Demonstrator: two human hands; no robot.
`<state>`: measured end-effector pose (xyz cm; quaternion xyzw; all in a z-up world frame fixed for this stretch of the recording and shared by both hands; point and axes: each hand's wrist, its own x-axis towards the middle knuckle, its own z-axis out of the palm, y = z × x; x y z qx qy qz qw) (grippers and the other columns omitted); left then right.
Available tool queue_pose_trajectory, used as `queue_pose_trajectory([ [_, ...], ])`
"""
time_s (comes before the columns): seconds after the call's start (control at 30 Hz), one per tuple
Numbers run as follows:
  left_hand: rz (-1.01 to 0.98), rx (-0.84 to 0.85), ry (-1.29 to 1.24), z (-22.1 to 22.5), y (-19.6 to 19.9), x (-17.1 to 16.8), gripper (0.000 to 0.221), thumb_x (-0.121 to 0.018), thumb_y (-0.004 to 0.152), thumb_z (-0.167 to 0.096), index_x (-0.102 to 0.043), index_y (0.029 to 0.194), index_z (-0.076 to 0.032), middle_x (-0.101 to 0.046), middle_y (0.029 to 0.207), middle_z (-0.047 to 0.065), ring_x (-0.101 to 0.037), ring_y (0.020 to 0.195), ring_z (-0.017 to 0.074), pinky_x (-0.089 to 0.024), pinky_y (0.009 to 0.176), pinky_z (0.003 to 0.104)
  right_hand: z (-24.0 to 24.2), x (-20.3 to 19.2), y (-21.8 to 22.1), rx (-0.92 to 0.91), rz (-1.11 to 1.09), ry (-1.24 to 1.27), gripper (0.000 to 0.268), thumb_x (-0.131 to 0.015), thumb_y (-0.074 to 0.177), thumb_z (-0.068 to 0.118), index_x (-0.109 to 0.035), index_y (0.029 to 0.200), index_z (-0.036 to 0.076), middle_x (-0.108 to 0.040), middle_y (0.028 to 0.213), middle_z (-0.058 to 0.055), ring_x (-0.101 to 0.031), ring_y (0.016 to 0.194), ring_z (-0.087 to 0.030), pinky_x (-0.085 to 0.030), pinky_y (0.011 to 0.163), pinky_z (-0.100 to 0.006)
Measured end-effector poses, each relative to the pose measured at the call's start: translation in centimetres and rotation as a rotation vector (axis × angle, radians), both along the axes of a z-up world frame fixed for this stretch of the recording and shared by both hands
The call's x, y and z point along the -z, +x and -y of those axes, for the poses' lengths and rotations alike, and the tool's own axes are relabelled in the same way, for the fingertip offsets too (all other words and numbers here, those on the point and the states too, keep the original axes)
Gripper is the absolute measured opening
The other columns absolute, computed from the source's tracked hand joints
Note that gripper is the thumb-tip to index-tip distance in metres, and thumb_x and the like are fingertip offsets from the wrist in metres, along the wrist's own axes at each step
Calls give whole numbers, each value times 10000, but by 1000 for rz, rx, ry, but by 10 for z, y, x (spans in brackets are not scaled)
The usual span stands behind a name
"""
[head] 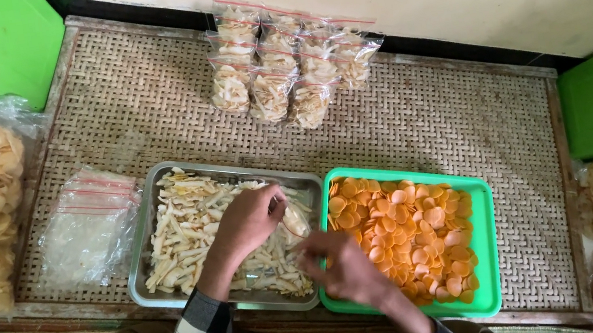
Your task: The person sits on a mat and packs dried chips from two trays into small plastic bags. They pick up light-colored chips from a metal tray and orange chips from a green tray, placing them into bags held open with the other hand. Completed bags are set aside on the mat.
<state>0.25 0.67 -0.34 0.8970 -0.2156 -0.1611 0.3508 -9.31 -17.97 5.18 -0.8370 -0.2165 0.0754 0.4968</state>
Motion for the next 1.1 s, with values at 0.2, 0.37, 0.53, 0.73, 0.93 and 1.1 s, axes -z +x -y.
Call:
queue_pose_trajectory([
  [0.2,-5,-15,4,2,2,6,68,-644,985,-105,-707,962,-98,-746,794,36,-642,546,94,-590,591,243,-38,95,-34,-126,208,-478,306,-660,982,88,-560,1267,42,-612,1281,-218,-695,1033,-368,-687,711,-435],
  [0.37,6,-8,-4,3,4,8,72,-634,990,-119,-694,955,-100,-720,760,20,-602,523,85,-561,552,239,-43,141,-39,-149,169,-720,731,-631,809,-177,-428,1480,27,-397,1528,-335,-577,1219,-473,-589,866,-548],
  [0.53,-15,-20,6,3,4,8,61,-647,986,-157,-696,982,-122,-724,771,3,-579,503,72,-542,529,240,-42,156,-37,-96,434,-685,693,-712,679,-137,-556,1336,22,-549,1408,-296,-629,1131,-409,-578,843,-499],
  [0.73,-17,0,17,5,4,5,96,-631,996,-148,-716,979,-107,-752,814,26,-655,565,96,-579,601,266,-39,155,-30,-111,450,-594,366,-723,778,-130,-628,1109,-4,-677,1097,-186,-707,889,-287,-657,732,-398],
  [0.93,-17,-6,46,4,5,1,131,-614,1004,-147,-737,992,-105,-760,790,24,-636,532,85,-571,565,232,-43,125,-24,-31,492,-506,174,-720,873,-88,-683,1007,18,-756,940,-151,-751,834,-263,-657,718,-389],
  [1.1,-77,-9,42,4,6,-2,130,-624,1002,-151,-741,1007,-95,-753,753,25,-548,443,56,-495,460,195,-40,114,-24,1,477,-497,143,-647,908,-70,-660,996,41,-740,864,-116,-688,682,-180,-619,528,-258],
])
